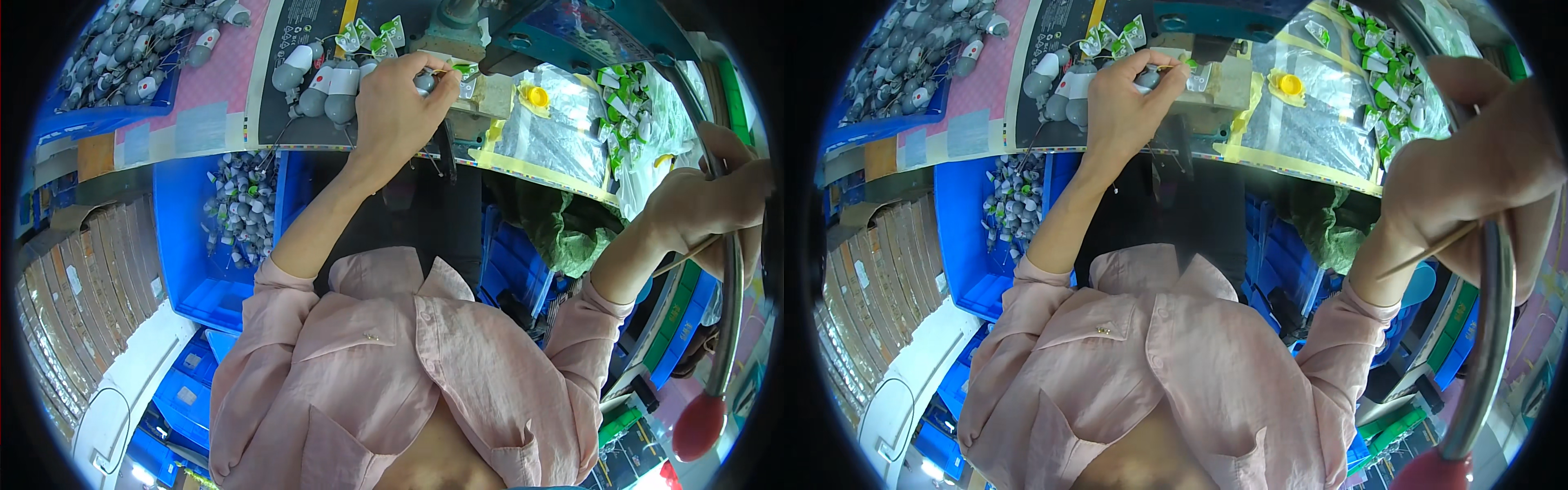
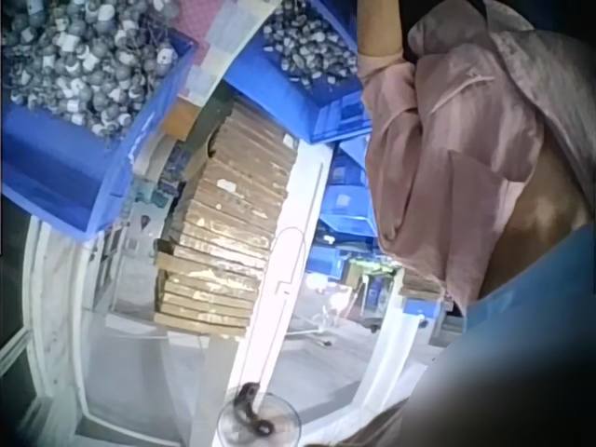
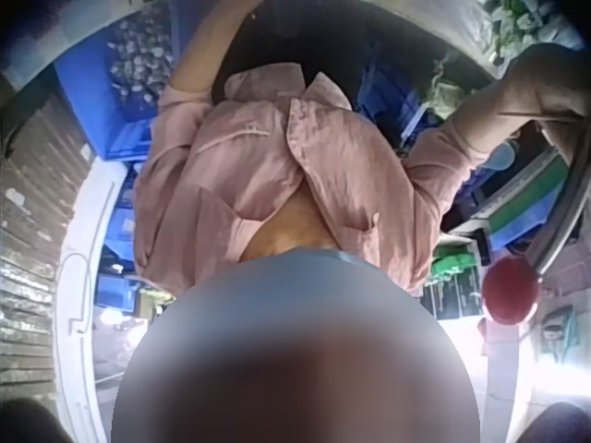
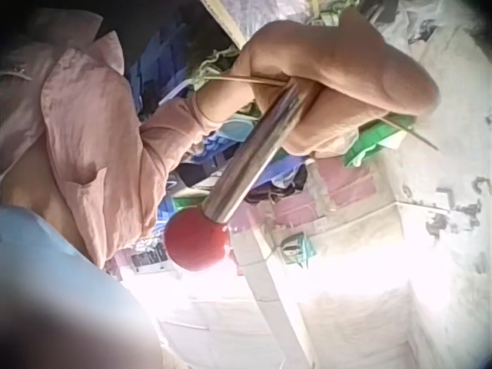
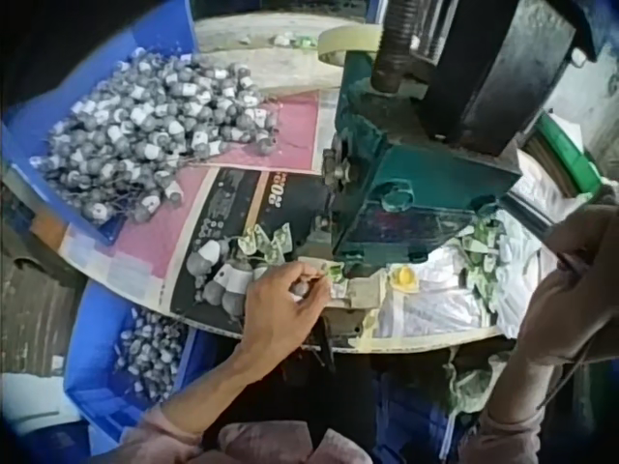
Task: Assembling individual lightbulb components at a workstation using an assembly press.
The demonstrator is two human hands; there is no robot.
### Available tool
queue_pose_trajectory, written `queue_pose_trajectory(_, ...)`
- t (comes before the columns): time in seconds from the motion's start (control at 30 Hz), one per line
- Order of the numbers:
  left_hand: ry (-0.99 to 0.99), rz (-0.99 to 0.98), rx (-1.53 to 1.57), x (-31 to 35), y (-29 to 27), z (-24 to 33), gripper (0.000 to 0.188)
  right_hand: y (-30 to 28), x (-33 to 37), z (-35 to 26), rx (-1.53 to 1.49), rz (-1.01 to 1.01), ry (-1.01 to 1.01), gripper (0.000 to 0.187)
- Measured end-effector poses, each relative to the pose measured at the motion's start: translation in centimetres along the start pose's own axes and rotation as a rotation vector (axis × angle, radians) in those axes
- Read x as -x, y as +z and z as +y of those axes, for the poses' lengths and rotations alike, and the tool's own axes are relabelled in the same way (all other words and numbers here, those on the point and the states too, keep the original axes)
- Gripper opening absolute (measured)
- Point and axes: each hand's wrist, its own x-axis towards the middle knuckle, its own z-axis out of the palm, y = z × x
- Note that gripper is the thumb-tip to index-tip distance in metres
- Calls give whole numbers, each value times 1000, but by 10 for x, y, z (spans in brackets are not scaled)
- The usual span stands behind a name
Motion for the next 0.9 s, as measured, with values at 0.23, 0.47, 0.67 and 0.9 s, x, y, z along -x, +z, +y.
queue_pose_trajectory(0.23,-57,-58,51,-3,-1,2,25,-16,30,6,-139,-32,-61,31)
queue_pose_trajectory(0.47,35,-47,24,-2,-2,-2,22,-10,53,-8,-87,12,-164,33)
queue_pose_trajectory(0.67,73,-41,4,-1,-2,1,17,0,82,-25,-186,-17,33,30)
queue_pose_trajectory(0.9,109,-4,-52,-1,4,5,14,13,94,17,-698,299,653,29)
